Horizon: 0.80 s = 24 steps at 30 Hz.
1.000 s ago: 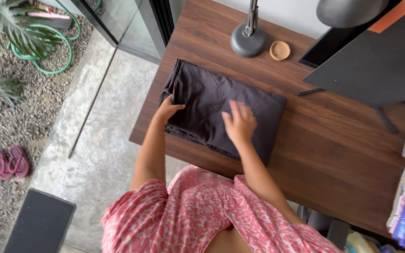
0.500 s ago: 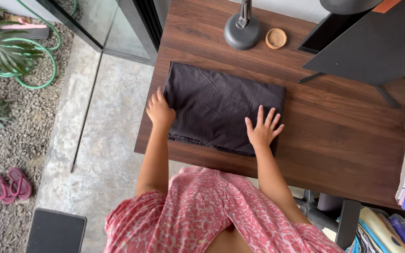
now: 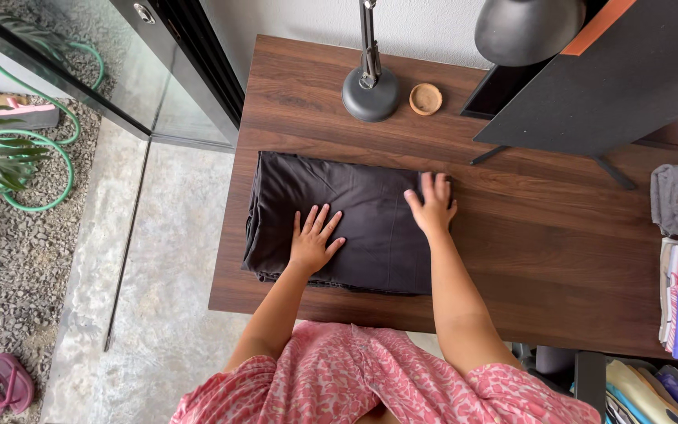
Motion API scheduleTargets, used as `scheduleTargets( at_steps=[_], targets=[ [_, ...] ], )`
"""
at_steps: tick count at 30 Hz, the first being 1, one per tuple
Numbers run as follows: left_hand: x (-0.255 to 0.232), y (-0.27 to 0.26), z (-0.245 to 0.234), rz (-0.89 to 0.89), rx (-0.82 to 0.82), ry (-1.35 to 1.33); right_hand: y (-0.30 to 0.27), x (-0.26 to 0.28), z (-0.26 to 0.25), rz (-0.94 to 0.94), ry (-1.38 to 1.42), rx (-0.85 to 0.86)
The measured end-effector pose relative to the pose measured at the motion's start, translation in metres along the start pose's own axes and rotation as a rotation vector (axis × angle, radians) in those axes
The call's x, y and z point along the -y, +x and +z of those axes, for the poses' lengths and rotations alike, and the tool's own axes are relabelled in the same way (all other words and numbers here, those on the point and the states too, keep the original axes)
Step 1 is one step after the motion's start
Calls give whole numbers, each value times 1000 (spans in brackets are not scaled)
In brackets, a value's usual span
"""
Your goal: The person folds several pieces of clothing on a wooden desk, including a dark brown garment, a light gray item, and a blue floral piece. Each item is smoothed, folded into a compact rectangle, and stacked on the desk.
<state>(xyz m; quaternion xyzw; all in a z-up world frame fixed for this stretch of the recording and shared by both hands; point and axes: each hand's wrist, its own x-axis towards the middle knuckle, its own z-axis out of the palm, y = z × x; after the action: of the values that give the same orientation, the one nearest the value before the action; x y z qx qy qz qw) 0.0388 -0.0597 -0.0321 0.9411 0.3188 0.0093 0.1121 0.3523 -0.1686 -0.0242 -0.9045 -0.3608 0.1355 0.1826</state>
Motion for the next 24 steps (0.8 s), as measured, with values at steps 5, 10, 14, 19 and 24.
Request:
scheduleTargets(
  at_steps=[5,10,14,19,24],
  targets=[
    [-20,-14,-6,-22,-191,-42,-61,-43,-19,514,512,-63],
    [-58,-22,15,80,-124,-67,-94,-70,-38,481,732,310],
    [-62,-12,36,141,-177,-42,-87,-32,-76,211,981,322],
    [-14,10,10,-189,37,-1251,-107,100,-90,-114,914,303],
    [86,-11,-55,-329,69,-2163,-143,247,-41,-454,911,523]
  ],
)
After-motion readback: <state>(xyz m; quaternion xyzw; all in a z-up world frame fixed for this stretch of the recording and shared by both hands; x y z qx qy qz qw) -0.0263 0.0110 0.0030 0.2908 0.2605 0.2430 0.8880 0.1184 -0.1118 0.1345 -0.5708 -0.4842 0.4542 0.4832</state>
